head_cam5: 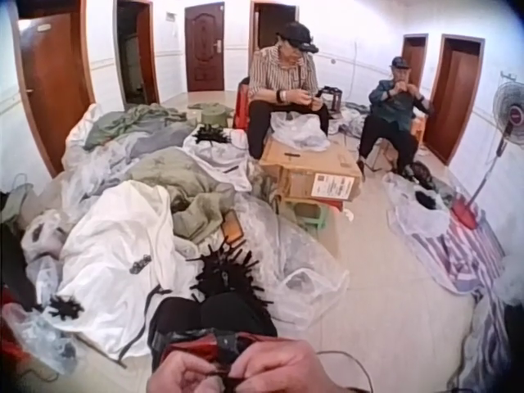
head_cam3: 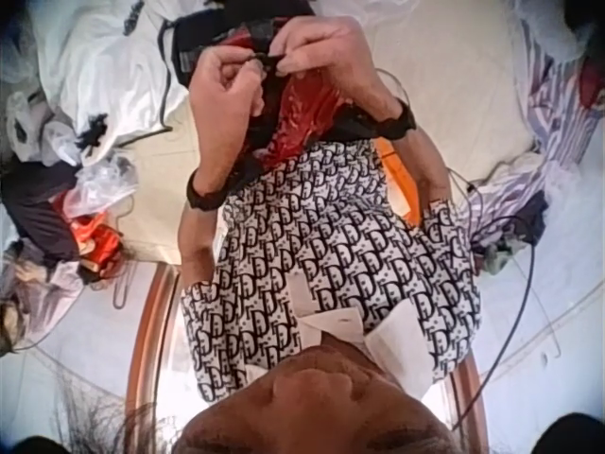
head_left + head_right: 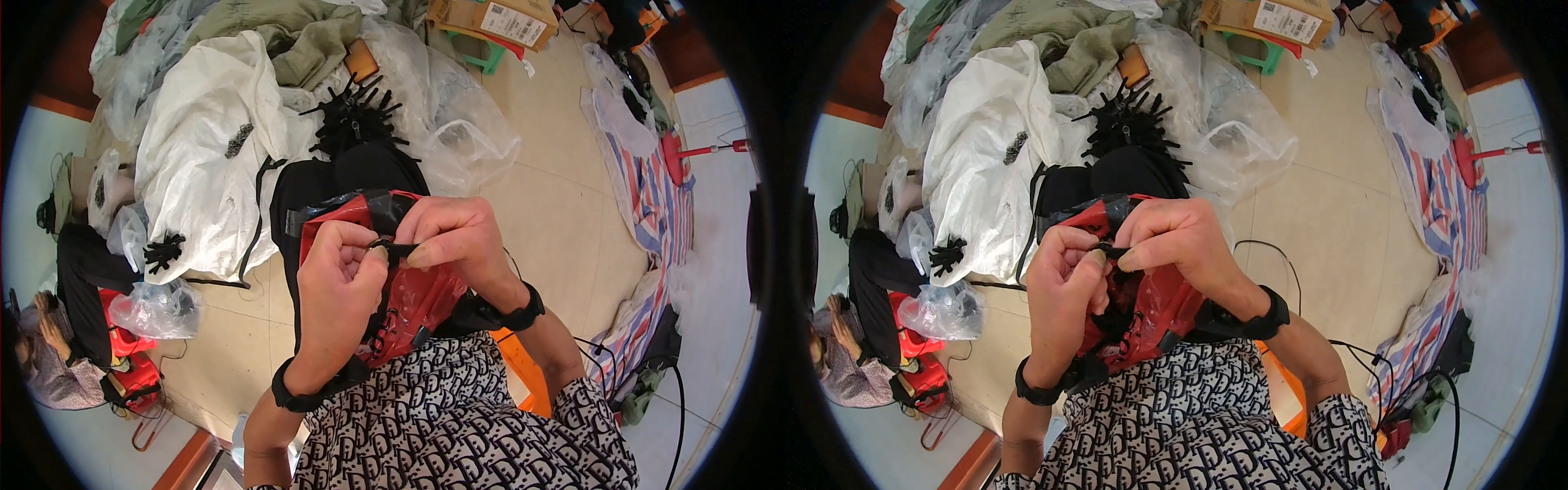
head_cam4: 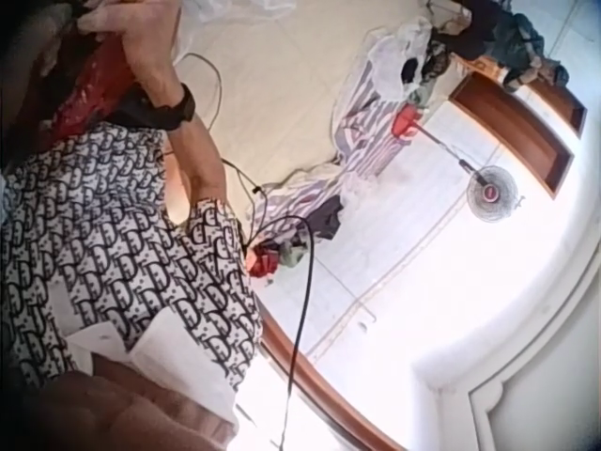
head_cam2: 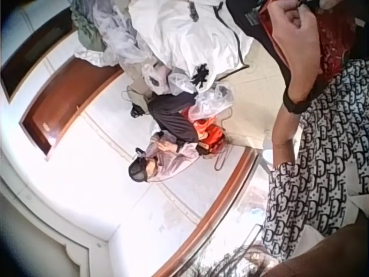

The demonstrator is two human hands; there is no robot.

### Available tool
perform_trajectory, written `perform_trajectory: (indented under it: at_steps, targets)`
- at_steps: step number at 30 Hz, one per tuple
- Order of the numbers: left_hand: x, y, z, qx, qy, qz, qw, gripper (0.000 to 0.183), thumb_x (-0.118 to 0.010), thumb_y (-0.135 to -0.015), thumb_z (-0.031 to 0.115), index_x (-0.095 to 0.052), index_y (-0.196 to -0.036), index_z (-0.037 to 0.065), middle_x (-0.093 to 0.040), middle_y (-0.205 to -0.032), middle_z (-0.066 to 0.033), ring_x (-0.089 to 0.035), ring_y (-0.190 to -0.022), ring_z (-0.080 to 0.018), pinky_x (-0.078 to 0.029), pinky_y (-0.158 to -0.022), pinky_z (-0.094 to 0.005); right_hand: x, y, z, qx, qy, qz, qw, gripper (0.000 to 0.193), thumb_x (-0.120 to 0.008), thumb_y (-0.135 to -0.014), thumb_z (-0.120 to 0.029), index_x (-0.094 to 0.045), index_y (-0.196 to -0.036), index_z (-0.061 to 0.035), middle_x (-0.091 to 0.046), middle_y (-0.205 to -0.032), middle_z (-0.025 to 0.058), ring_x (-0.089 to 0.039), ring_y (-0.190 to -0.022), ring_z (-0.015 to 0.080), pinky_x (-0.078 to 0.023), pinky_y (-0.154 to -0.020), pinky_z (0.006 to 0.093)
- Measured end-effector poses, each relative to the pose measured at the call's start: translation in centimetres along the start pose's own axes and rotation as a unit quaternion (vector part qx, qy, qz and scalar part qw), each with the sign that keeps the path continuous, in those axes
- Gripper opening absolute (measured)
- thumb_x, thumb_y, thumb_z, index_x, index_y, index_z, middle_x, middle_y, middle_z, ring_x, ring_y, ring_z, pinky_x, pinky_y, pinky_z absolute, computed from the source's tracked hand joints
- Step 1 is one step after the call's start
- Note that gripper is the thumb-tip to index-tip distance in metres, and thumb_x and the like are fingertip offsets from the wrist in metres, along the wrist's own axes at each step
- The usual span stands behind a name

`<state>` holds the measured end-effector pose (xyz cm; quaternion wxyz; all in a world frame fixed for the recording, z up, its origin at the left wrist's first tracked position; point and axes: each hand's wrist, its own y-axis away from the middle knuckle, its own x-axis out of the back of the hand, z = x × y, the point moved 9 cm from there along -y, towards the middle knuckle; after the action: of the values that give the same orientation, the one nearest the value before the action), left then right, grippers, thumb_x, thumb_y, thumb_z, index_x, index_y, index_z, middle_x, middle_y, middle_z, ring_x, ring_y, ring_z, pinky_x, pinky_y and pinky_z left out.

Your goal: Manually attaching small black plastic components or fasteners to a red and black fabric shoe upper.

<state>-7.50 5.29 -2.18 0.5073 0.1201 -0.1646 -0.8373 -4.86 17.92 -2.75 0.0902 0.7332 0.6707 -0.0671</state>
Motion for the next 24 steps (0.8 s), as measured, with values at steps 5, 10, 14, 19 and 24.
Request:
perform_trajectory:
  at_steps: [5,10,14,19,24]
  targets:
    - [0.0,-0.3,-0.3,0.001,0.016,0.003,1.0,0.006,-0.051,-0.08,0.0,-0.047,-0.085,0.0,-0.05,-0.064,-0.0006,-0.043,-0.048,-0.0027,-0.034,-0.039,-0.017,0.0,-0.3,0.5,-0.02,-0.021,-0.003,1.0,0.008,-0.064,-0.055,0.0,-0.057,-0.056,0.003,-0.059,-0.07,0.0125,-0.053,-0.06,0.0152,-0.04,-0.054,0.0232]
    - [-0.2,-0.7,-0.5,0.006,0.015,0.013,1.0,0.006,-0.051,-0.08,0.0,-0.047,-0.085,-0.001,-0.05,-0.063,-0.0006,-0.043,-0.047,-0.003,-0.034,-0.039,-0.0173,0.3,-0.6,1.0,-0.001,-0.015,-0.013,1.0,0.007,-0.062,-0.056,0.002,-0.056,-0.055,0.0038,-0.058,-0.069,0.0135,-0.053,-0.059,0.0163,-0.041,-0.053,0.0241]
    - [-0.1,-1.1,-0.7,0.007,-0.008,0.005,1.0,0.005,-0.051,-0.08,0.0,-0.048,-0.084,-0.001,-0.052,-0.064,-0.0021,-0.045,-0.047,-0.0036,-0.035,-0.039,-0.0176,0.4,-0.9,1.9,-0.046,-0.064,-0.011,0.997,0.006,-0.06,-0.058,0.003,-0.055,-0.055,0.0044,-0.057,-0.069,0.0149,-0.054,-0.054,0.0171,-0.043,-0.052,0.0247]
    - [0.0,-1.1,-0.7,0.012,-0.011,0.0,1.0,0.008,-0.052,-0.081,0.001,-0.049,-0.088,-0.003,-0.055,-0.068,-0.0046,-0.051,-0.051,-0.0054,-0.04,-0.041,-0.0179,0.4,-0.9,2.1,-0.073,-0.095,0.001,0.993,0.006,-0.059,-0.06,0.003,-0.055,-0.056,0.005,-0.057,-0.069,0.0156,-0.053,-0.051,0.017,-0.043,-0.05,0.0248]
    - [-0.2,-0.8,-0.9,-0.002,0.007,-0.014,1.0,0.013,-0.05,-0.082,-0.001,-0.049,-0.094,-0.005,-0.058,-0.074,-0.0085,-0.055,-0.056,-0.0081,-0.045,-0.047,-0.0193,0.5,-0.7,2.0,-0.069,-0.086,0.001,0.994,0.006,-0.059,-0.061,0.004,-0.055,-0.056,0.0052,-0.057,-0.07,0.0158,-0.053,-0.05,0.0156,-0.042,-0.048,0.0236]
